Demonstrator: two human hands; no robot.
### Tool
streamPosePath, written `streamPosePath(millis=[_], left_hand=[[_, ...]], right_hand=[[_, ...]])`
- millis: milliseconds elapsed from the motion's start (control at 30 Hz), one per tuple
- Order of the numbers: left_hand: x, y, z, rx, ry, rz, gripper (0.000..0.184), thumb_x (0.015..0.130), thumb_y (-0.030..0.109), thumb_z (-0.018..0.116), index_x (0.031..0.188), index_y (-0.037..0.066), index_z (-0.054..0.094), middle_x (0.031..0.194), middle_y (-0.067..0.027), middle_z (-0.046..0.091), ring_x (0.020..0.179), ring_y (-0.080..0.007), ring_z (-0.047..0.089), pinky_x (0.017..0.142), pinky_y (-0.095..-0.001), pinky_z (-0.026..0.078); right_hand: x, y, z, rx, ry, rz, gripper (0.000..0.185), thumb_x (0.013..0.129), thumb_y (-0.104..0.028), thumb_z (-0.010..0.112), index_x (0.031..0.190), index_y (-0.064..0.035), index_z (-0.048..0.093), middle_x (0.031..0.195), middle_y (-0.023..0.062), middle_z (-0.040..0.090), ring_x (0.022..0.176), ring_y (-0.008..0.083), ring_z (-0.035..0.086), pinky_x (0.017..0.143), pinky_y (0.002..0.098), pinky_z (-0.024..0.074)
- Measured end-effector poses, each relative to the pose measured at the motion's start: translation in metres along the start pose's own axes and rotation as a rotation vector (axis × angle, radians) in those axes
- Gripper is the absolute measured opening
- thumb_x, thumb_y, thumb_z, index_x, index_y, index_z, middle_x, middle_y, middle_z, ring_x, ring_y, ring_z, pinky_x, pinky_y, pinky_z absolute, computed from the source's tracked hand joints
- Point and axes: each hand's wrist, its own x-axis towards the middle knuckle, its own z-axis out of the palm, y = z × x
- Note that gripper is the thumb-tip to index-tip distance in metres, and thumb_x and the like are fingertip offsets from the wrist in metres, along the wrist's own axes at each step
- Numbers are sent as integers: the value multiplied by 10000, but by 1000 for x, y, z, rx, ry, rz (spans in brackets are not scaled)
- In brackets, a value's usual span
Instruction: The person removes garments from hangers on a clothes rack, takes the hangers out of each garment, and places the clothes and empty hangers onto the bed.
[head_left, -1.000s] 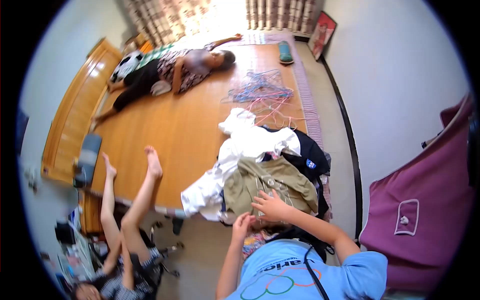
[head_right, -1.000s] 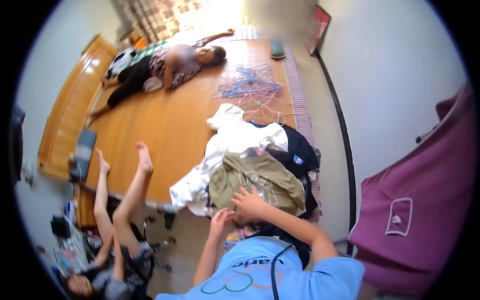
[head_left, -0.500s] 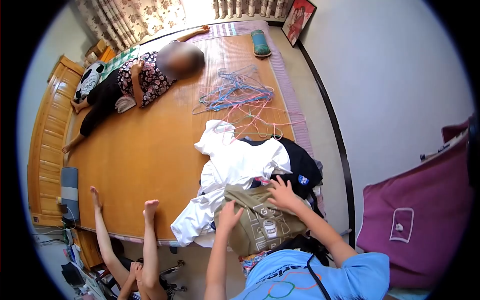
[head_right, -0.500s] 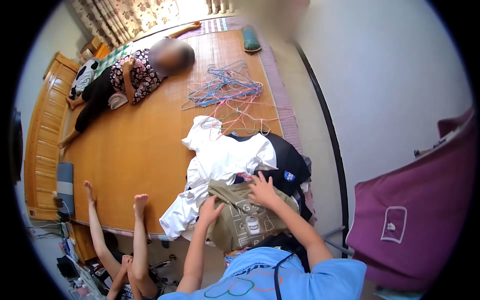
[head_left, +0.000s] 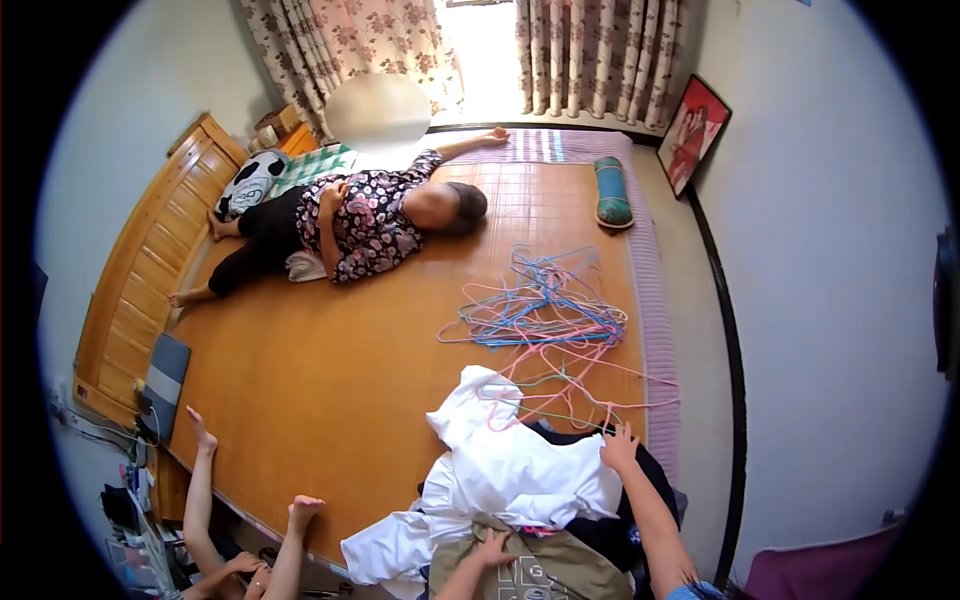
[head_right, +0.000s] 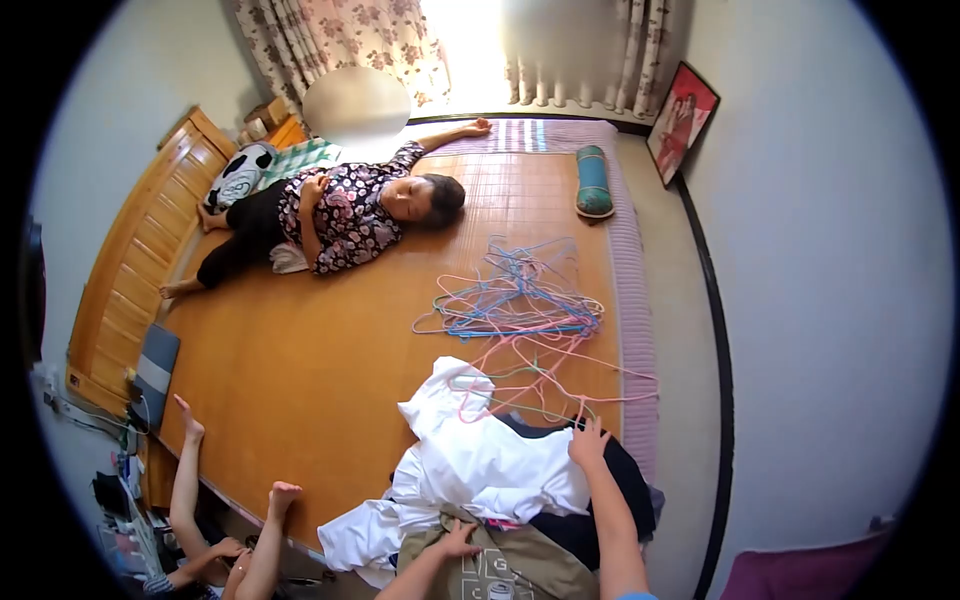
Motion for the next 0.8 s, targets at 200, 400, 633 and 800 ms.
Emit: streamPosePath(millis=[200, 400, 633, 800], left_hand=[[27, -10, 4, -26, -73, -42, 684, 621, 278, 519, 1216, 180, 196, 1270, -227, -29, 1171, -370, 73, 934, -428, 157], [31, -16, -2, 67, -168, -36, 629, 664, 288, 479, 1221, 153, 220, 1243, -282, -10, 1101, -415, 233, 911, -374, 249], [31, -14, -3, 190, -225, -45, 617, 657, 239, 466, 1217, 137, 230, 1194, -352, -67, 1076, -413, 277, 917, -333, 247], [13, 14, -15, 208, -218, -157, 614, 684, 264, 429, 1237, 247, 161, 1243, -261, -104, 1092, -418, 253, 919, -386, 230]], right_hand=[[41, -8, 16, 100, -268, 109, 494, 630, -329, 575, 1014, -33, 479, 1170, 169, 283, 1148, 342, 143, 842, 556, 212], [35, 0, 40, 45, -66, 61, 583, 637, -318, 558, 1071, 32, 389, 1035, 146, 422, 1058, 349, 296, 832, 589, 175], [-1, 5, -9, 212, 183, 12, 261, 639, -294, 559, 721, -48, 589, 814, 71, 512, 872, 229, 446, 774, 498, 307], [-57, -6, -56, 743, 493, -92, 135, 640, -115, 585, 612, 9, 540, 563, 107, 500, 549, 206, 491, 504, 292, 373]])
